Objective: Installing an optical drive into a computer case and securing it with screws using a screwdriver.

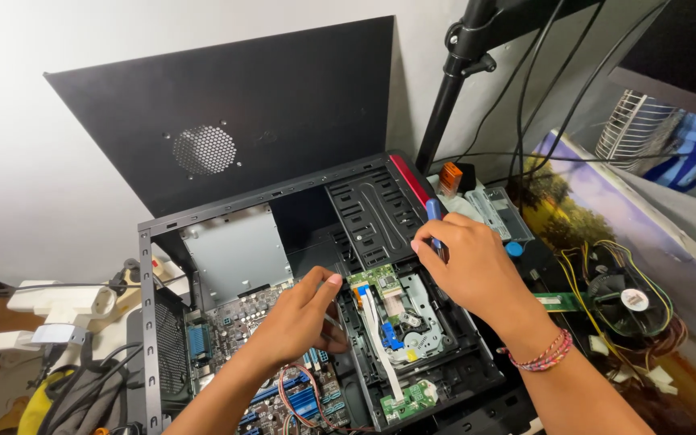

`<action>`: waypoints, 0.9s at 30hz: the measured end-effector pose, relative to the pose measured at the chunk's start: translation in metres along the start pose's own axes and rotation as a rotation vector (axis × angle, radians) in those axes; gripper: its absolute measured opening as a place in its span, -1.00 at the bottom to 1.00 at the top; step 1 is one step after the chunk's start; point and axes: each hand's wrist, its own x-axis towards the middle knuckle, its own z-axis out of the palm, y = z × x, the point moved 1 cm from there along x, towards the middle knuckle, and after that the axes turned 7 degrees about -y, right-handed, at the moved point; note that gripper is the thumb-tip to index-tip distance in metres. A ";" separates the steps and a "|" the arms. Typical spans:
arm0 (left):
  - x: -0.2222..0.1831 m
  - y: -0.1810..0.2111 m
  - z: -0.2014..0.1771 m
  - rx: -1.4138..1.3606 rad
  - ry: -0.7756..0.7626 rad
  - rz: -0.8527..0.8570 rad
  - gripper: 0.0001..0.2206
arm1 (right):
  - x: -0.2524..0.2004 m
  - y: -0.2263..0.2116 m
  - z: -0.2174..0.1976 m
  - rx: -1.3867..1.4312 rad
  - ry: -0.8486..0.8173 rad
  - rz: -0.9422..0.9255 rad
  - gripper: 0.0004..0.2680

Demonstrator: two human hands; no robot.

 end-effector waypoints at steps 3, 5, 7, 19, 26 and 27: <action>-0.002 0.006 -0.003 0.082 -0.010 -0.031 -0.62 | 0.001 -0.004 -0.004 0.066 0.024 0.040 -0.93; -0.004 0.009 -0.006 0.081 -0.021 -0.028 -0.58 | 0.002 -0.006 -0.006 0.086 0.163 -0.108 -0.91; -0.005 0.015 -0.015 0.215 0.016 -0.015 -0.54 | 0.001 -0.009 -0.008 0.104 0.179 -0.165 -0.90; 0.024 0.021 -0.117 0.741 0.683 0.507 -0.77 | 0.002 -0.014 -0.002 0.153 0.086 -0.350 -0.85; 0.077 -0.005 -0.107 1.589 0.645 0.384 -0.48 | 0.006 -0.008 -0.002 0.191 0.094 -0.349 -0.86; 0.081 -0.008 -0.105 1.589 0.642 0.389 -0.48 | 0.007 -0.005 -0.002 0.188 0.096 -0.346 -0.86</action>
